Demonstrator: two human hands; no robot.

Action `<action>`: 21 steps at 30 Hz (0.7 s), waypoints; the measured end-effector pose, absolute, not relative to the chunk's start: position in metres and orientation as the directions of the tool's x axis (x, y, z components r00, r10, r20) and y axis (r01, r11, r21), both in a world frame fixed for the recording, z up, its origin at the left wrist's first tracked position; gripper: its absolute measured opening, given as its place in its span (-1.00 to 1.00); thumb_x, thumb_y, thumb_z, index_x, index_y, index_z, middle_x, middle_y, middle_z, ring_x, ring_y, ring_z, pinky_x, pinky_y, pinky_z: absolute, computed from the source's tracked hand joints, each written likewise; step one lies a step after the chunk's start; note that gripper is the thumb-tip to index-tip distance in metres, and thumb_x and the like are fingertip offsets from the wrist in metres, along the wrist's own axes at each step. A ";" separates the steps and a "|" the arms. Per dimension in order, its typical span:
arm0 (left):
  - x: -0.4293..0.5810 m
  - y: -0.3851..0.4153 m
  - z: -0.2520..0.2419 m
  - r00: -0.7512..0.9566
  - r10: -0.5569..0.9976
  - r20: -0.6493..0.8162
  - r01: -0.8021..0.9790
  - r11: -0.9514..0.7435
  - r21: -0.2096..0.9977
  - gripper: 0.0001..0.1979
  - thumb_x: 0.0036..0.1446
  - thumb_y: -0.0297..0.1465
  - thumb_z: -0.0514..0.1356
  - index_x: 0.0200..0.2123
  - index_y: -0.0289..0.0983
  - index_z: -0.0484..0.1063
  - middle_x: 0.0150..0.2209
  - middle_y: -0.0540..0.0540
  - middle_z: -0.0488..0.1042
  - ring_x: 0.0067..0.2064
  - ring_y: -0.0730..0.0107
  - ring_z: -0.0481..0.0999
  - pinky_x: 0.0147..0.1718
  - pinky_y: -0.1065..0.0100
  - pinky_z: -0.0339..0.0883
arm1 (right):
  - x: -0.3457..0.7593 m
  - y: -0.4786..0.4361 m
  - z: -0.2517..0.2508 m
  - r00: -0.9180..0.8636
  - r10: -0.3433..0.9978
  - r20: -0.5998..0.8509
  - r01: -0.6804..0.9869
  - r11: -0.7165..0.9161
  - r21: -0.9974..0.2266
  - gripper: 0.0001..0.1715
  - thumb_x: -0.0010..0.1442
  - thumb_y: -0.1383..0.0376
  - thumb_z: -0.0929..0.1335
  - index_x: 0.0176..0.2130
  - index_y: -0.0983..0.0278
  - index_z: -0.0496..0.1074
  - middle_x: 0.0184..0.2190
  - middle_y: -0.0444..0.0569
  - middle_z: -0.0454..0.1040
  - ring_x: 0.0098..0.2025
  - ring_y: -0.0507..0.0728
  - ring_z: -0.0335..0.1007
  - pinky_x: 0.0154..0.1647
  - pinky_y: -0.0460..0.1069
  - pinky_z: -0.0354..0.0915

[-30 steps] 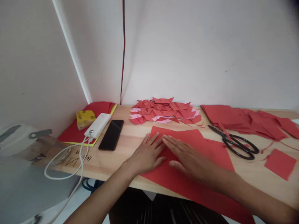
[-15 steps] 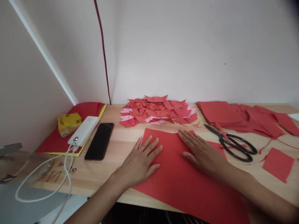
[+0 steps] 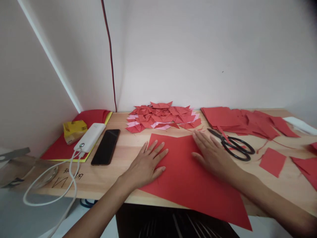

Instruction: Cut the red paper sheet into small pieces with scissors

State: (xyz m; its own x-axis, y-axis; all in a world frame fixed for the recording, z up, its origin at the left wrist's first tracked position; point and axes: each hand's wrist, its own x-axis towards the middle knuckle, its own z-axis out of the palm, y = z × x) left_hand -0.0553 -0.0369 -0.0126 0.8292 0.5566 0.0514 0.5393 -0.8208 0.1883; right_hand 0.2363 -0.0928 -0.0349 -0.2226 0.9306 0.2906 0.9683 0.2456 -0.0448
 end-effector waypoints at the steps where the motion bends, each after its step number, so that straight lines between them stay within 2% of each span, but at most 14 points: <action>1: -0.055 -0.037 -0.013 0.832 0.552 0.056 0.535 -0.825 0.184 -0.41 0.32 -0.15 -0.02 0.37 -0.11 -0.01 0.40 -0.11 -0.02 0.42 0.06 -0.11 0.32 -0.12 -0.25 | 0.222 -0.096 -0.030 -0.251 0.922 0.296 0.956 0.284 -0.074 -0.22 0.36 0.14 0.14 0.41 0.40 -0.14 0.37 0.27 0.01 0.41 0.30 -0.15 0.34 0.32 0.00; 4: -0.056 -0.037 -0.014 0.839 0.541 0.065 0.526 -0.835 0.165 -0.40 0.32 -0.15 0.00 0.37 -0.13 0.00 0.40 -0.12 -0.02 0.41 0.08 -0.10 0.32 -0.11 -0.24 | 0.174 -0.110 -0.021 -0.434 0.871 0.228 0.862 0.476 -0.175 -0.16 0.36 0.15 0.17 0.43 0.32 -0.30 0.41 0.12 -0.13 0.43 0.22 -0.27 0.38 0.25 -0.05; 7: -0.056 -0.036 -0.016 0.844 0.531 0.073 0.518 -0.843 0.141 -0.41 0.30 -0.18 0.03 0.35 -0.18 0.05 0.40 -0.14 -0.02 0.42 0.08 -0.11 0.32 -0.11 -0.22 | 0.148 -0.124 -0.025 -0.516 0.833 0.201 0.804 0.552 -0.221 -0.04 0.34 0.07 0.21 0.41 0.35 -0.41 0.41 0.14 -0.16 0.43 0.23 -0.27 0.38 0.22 -0.01; 11: -0.055 -0.036 -0.015 0.842 0.537 0.059 0.526 -0.840 0.133 -0.42 0.33 -0.16 -0.02 0.36 -0.13 0.01 0.40 -0.11 0.00 0.42 0.09 -0.11 0.32 -0.11 -0.20 | 0.164 -0.138 -0.037 -0.408 0.883 0.231 0.873 0.451 -0.184 0.00 0.34 0.08 0.22 0.39 0.30 -0.54 0.41 0.15 -0.11 0.43 0.25 -0.22 0.36 0.26 0.02; 15: -0.055 -0.035 -0.014 0.844 0.531 0.071 0.517 -0.842 0.151 -0.42 0.34 -0.14 -0.04 0.37 -0.11 -0.01 0.40 -0.11 0.00 0.42 0.12 -0.12 0.33 -0.10 -0.24 | 0.203 -0.152 -0.043 -0.272 0.934 0.233 0.938 0.311 -0.154 -0.01 0.35 0.07 0.20 0.39 0.21 -0.56 0.41 0.13 -0.14 0.41 0.27 -0.15 0.33 0.29 0.07; 18: -0.055 -0.035 -0.013 0.846 0.530 0.054 0.516 -0.841 0.165 -0.41 0.34 -0.13 -0.04 0.37 -0.10 -0.03 0.40 -0.10 -0.02 0.42 0.11 -0.15 0.33 -0.11 -0.25 | 0.228 -0.158 -0.042 -0.207 0.957 0.205 0.955 0.243 -0.170 -0.04 0.35 0.04 0.18 0.41 0.20 -0.51 0.42 0.14 -0.16 0.41 0.30 -0.15 0.31 0.31 0.10; 21: -0.055 -0.034 -0.013 0.844 0.535 0.043 0.520 -0.835 0.181 -0.41 0.33 -0.13 -0.03 0.37 -0.10 -0.02 0.40 -0.12 -0.01 0.42 0.08 -0.12 0.32 -0.13 -0.26 | 0.247 -0.152 -0.034 -0.152 0.978 0.142 0.952 0.184 -0.247 -0.17 0.36 0.03 0.14 0.43 0.17 -0.30 0.40 0.09 -0.07 0.39 0.32 -0.08 0.30 0.31 0.13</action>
